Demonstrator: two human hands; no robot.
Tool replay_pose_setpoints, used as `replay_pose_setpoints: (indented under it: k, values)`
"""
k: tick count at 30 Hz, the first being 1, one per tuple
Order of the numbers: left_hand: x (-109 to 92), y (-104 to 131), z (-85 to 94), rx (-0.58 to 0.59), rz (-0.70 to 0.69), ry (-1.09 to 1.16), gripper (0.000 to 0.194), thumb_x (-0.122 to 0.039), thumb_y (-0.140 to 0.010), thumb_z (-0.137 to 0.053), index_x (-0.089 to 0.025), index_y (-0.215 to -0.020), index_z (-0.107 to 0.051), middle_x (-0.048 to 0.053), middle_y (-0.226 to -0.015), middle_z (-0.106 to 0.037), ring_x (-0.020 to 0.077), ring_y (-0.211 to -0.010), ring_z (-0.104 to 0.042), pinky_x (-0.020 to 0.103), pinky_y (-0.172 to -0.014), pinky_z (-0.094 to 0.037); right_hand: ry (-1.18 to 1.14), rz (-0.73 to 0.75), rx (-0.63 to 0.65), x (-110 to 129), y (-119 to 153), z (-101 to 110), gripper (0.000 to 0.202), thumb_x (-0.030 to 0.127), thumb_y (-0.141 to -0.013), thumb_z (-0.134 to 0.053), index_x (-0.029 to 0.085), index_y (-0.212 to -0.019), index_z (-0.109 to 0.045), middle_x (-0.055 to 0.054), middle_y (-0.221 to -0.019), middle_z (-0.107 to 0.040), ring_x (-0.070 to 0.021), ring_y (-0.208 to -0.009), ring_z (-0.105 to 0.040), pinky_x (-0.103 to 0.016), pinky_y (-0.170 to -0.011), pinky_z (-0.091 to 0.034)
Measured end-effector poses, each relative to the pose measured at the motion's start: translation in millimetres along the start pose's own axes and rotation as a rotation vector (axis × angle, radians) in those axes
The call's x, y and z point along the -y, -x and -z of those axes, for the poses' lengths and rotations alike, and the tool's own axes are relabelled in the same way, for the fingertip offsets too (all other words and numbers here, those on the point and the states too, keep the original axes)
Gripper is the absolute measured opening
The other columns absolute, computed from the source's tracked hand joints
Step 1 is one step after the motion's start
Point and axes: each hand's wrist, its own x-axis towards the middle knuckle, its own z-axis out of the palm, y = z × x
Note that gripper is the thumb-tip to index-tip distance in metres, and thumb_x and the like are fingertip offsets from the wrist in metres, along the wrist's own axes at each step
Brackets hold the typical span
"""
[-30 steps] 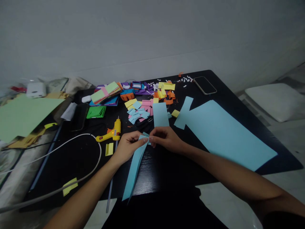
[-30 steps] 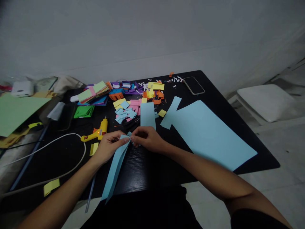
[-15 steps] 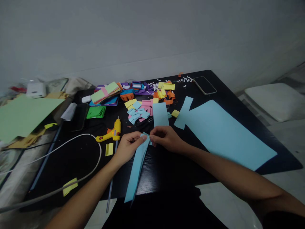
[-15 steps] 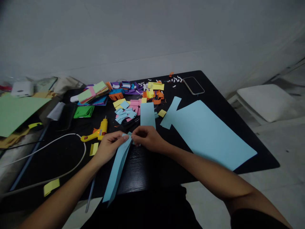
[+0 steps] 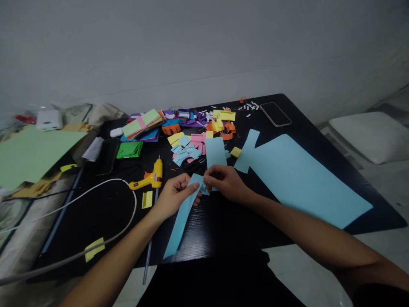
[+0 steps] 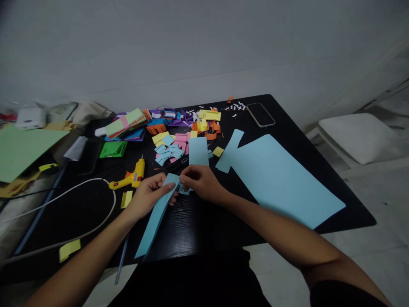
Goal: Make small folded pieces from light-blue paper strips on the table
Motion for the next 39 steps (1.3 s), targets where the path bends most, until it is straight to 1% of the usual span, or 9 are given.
replay_pose_setpoints:
  k: [6, 12, 17, 22, 26, 32, 35, 37, 39]
  values:
    - [1, 0, -0.7, 0.015, 0.025, -0.013, 0.038, -0.043, -0.085, -0.081, -0.017, -0.077, -0.055, 0.003, -0.074, -0.077, 0.0141, -0.056, -0.072, 0.025, -0.056, -0.059, -0.066, -0.06, 0.063, 1, 0, 1, 0.016, 0.032, -0.084, -0.071, 0.016, -0.082, -0.066, 0.001, -0.067, -0.067, -0.0135, -0.063, -0.064, -0.028, -0.066, -0.053]
    - [0, 0, -3.8, 0.04, 0.023, -0.044, 0.038, -0.048, -0.084, -0.081, -0.017, -0.079, -0.06, 0.004, -0.076, -0.078, 0.0139, -0.059, -0.072, 0.024, -0.056, -0.058, -0.032, -0.067, 0.112, 0, 2, -5, 0.028, 0.042, -0.086, -0.076, 0.016, -0.084, -0.069, 0.001, -0.068, -0.066, -0.0121, -0.061, -0.061, -0.025, -0.059, -0.049]
    - [-1, 0, -2.1, 0.034, 0.063, -0.081, 0.039, -0.049, -0.083, -0.081, -0.017, -0.079, -0.06, 0.004, -0.076, -0.077, 0.0143, -0.061, -0.071, 0.026, -0.059, -0.059, 0.011, -0.014, 0.04, 2, -1, 1, 0.032, 0.047, -0.089, -0.074, 0.016, -0.082, -0.069, 0.002, -0.063, -0.064, -0.0114, -0.058, -0.059, -0.025, -0.06, -0.048]
    - [-6, -1, 7.5, 0.005, 0.044, -0.151, 0.037, -0.046, -0.083, -0.081, -0.017, -0.076, -0.058, 0.005, -0.077, -0.076, 0.0155, -0.064, -0.071, 0.026, -0.058, -0.06, 0.022, 0.048, -0.131, 5, -10, 17, 0.033, 0.048, -0.087, -0.076, 0.018, -0.08, -0.067, 0.001, -0.064, -0.065, -0.0125, -0.059, -0.061, -0.028, -0.063, -0.051]
    - [-14, -3, 21.7, -0.056, -0.014, -0.226, 0.031, -0.042, -0.083, -0.08, -0.016, -0.078, -0.064, 0.006, -0.08, -0.078, 0.0148, -0.065, -0.07, 0.025, -0.056, -0.058, -0.007, 0.087, -0.274, 7, -16, 28, 0.03, 0.047, -0.087, -0.076, 0.019, -0.082, -0.067, 0.001, -0.067, -0.066, -0.0131, -0.061, -0.062, -0.03, -0.065, -0.055]
    - [-26, -3, 43.4, -0.179, -0.103, -0.27, 0.026, -0.037, -0.079, -0.083, -0.013, -0.079, -0.073, 0.007, -0.075, -0.076, 0.0136, -0.06, -0.067, 0.022, -0.054, -0.056, -0.101, 0.098, -0.387, 8, -20, 35, 0.025, 0.043, -0.088, -0.076, 0.02, -0.083, -0.066, 0.001, -0.071, -0.063, -0.0137, -0.066, -0.062, -0.033, -0.07, -0.058]
    - [-29, -3, 47.2, -0.353, -0.178, -0.179, 0.026, -0.035, -0.075, -0.086, -0.014, -0.08, -0.073, 0.004, -0.072, -0.074, 0.012, -0.056, -0.064, 0.022, -0.052, -0.055, -0.152, 0.063, -0.344, 7, -21, 36, 0.025, 0.04, -0.086, -0.077, 0.019, -0.081, -0.064, 0.001, -0.07, -0.063, -0.0137, -0.066, -0.062, -0.033, -0.07, -0.059]
    - [-29, -4, 48.0, -0.47, -0.229, -0.11, 0.025, -0.033, -0.074, -0.087, -0.015, -0.083, -0.071, 0.001, -0.07, -0.072, 0.0105, -0.054, -0.062, 0.021, -0.051, -0.053, -0.181, 0.023, -0.269, 7, -20, 35, 0.026, 0.039, -0.084, -0.077, 0.019, -0.077, -0.062, 0.001, -0.068, -0.063, -0.0135, -0.064, -0.062, -0.033, -0.068, -0.058]
    - [-30, -4, 48.4, -0.534, -0.265, -0.036, 0.024, -0.032, -0.076, -0.086, -0.016, -0.084, -0.07, -0.001, -0.067, -0.069, 0.0097, -0.052, -0.06, 0.02, -0.049, -0.05, -0.207, -0.025, -0.169, 7, -19, 34, 0.025, 0.036, -0.083, -0.077, 0.019, -0.075, -0.061, 0.001, -0.067, -0.064, -0.0134, -0.062, -0.063, -0.032, -0.067, -0.057]
